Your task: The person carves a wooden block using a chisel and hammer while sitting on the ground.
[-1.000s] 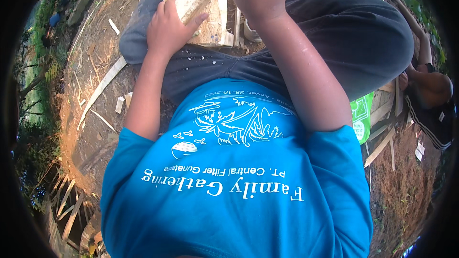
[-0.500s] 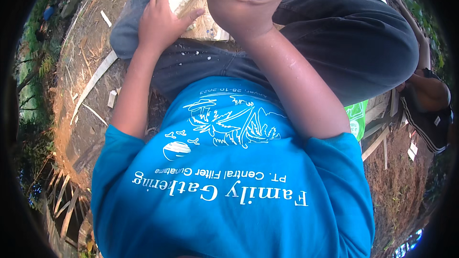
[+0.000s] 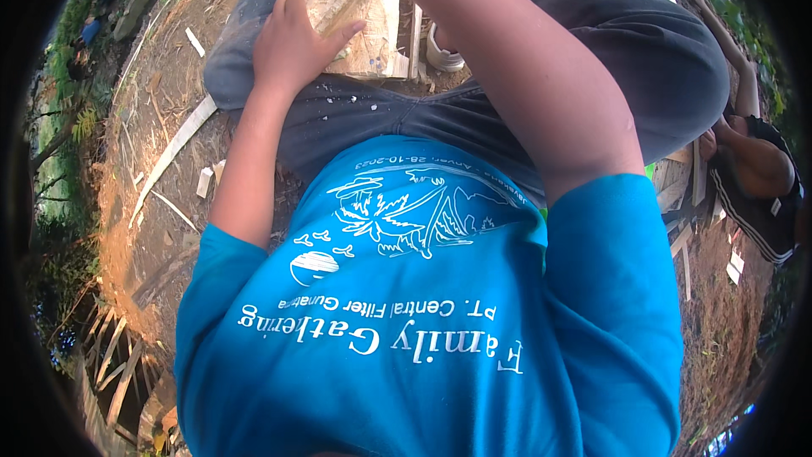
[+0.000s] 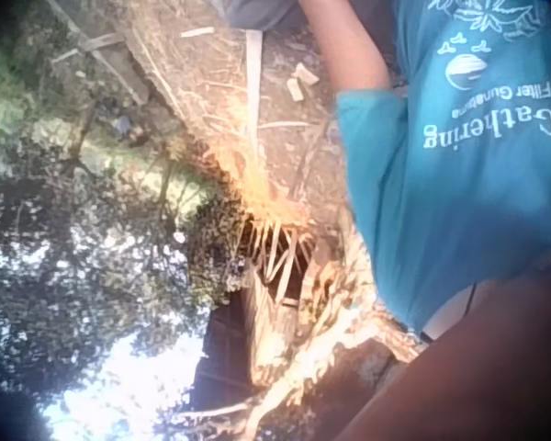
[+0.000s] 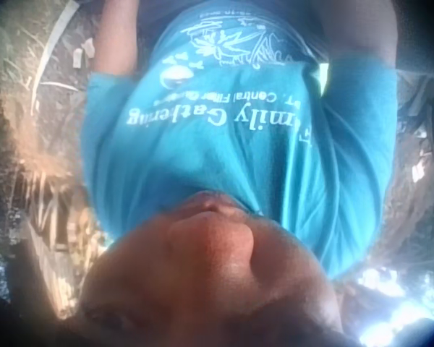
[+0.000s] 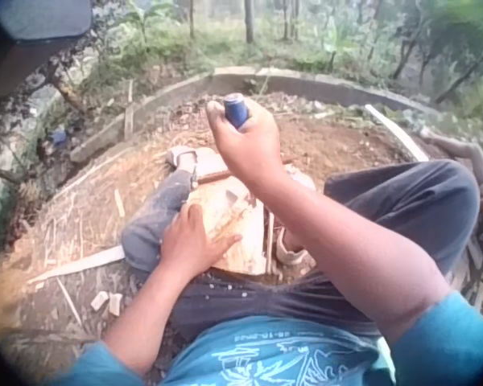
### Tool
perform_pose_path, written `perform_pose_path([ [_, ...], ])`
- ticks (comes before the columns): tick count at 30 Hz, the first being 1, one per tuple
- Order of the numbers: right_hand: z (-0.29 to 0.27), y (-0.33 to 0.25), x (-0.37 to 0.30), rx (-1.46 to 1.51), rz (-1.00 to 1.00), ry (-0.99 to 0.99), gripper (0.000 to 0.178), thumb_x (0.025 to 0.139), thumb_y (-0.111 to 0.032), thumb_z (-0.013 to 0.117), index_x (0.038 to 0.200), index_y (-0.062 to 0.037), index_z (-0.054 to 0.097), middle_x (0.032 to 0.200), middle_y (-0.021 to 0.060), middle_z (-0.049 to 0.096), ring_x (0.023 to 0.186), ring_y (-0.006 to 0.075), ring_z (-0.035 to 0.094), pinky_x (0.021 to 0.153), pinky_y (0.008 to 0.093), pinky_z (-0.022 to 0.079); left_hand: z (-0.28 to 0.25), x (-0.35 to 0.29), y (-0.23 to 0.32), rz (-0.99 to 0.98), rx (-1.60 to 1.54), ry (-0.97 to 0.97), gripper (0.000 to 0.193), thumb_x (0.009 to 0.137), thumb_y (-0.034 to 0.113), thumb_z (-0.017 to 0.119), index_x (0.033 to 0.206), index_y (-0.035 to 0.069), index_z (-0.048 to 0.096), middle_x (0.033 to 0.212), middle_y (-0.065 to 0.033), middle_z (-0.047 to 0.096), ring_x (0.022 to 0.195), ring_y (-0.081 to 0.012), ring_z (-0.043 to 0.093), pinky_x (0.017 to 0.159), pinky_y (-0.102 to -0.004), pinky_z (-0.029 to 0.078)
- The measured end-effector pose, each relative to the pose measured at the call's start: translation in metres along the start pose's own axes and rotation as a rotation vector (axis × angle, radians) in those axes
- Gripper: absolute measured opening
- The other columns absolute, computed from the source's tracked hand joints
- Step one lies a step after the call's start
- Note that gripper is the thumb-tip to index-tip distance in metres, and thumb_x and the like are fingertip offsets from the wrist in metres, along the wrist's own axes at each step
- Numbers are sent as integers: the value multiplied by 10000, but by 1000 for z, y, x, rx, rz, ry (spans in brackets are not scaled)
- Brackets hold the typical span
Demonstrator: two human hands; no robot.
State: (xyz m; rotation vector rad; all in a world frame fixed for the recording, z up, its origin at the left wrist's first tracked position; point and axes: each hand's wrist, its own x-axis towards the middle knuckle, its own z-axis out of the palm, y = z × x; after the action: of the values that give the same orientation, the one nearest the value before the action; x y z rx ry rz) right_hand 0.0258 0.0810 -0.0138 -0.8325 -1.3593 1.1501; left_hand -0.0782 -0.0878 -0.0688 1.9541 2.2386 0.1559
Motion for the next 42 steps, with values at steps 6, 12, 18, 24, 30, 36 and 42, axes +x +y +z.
perform_pose_path([
  [6,-91,-44,-36,-78,270,-77,335,1000,-332,716,846,-37,677,723,32,661,604,98,607,548,250,475,5,1,2,20,-75,83,947,834,808,614,1351,19,536,1234,-233,618,1150,-417,649,908,-514,554],
  [12,-144,-115,-76,-448,486,-332,296,975,-261,749,1082,15,752,912,19,733,795,72,664,702,231,544,8,3,-6,34,-136,34,879,917,747,555,1426,32,502,1304,-237,607,1201,-415,620,962,-525,524],
  [18,-136,-126,-80,-320,478,-161,242,948,-186,777,1026,42,753,891,30,737,758,68,673,666,210,548,7,3,-3,18,-84,4,858,930,721,561,1410,11,518,1319,-231,608,1223,-410,594,1001,-528,489],
  [24,-131,-122,-68,-434,437,-253,294,946,-239,776,1039,39,761,851,43,751,745,64,669,657,219,541,5,6,-3,27,-103,15,839,934,703,567,1381,-6,525,1311,-224,613,1205,-414,604,986,-530,499],
  [30,-121,-125,-69,-488,269,-317,275,945,-219,769,1052,35,762,826,47,750,730,66,682,655,224,547,3,9,2,42,-145,13,797,938,668,593,1344,-15,530,1294,-234,613,1193,-425,615,984,-524,504],
  [36,-123,-156,-40,-431,396,-592,243,928,-198,757,1012,30,767,804,80,758,716,136,730,654,287,574,12,17,-8,109,-234,4,754,955,631,598,1296,-36,514,1265,-275,600,1179,-456,610,979,-542,497],
  [42,-97,-135,-11,-732,135,-678,305,835,-270,763,873,33,748,761,232,714,718,363,725,673,427,580,6,16,-14,79,-230,-79,765,960,618,601,1289,-64,495,1251,-304,567,1206,-475,568,1021,-546,458],
])
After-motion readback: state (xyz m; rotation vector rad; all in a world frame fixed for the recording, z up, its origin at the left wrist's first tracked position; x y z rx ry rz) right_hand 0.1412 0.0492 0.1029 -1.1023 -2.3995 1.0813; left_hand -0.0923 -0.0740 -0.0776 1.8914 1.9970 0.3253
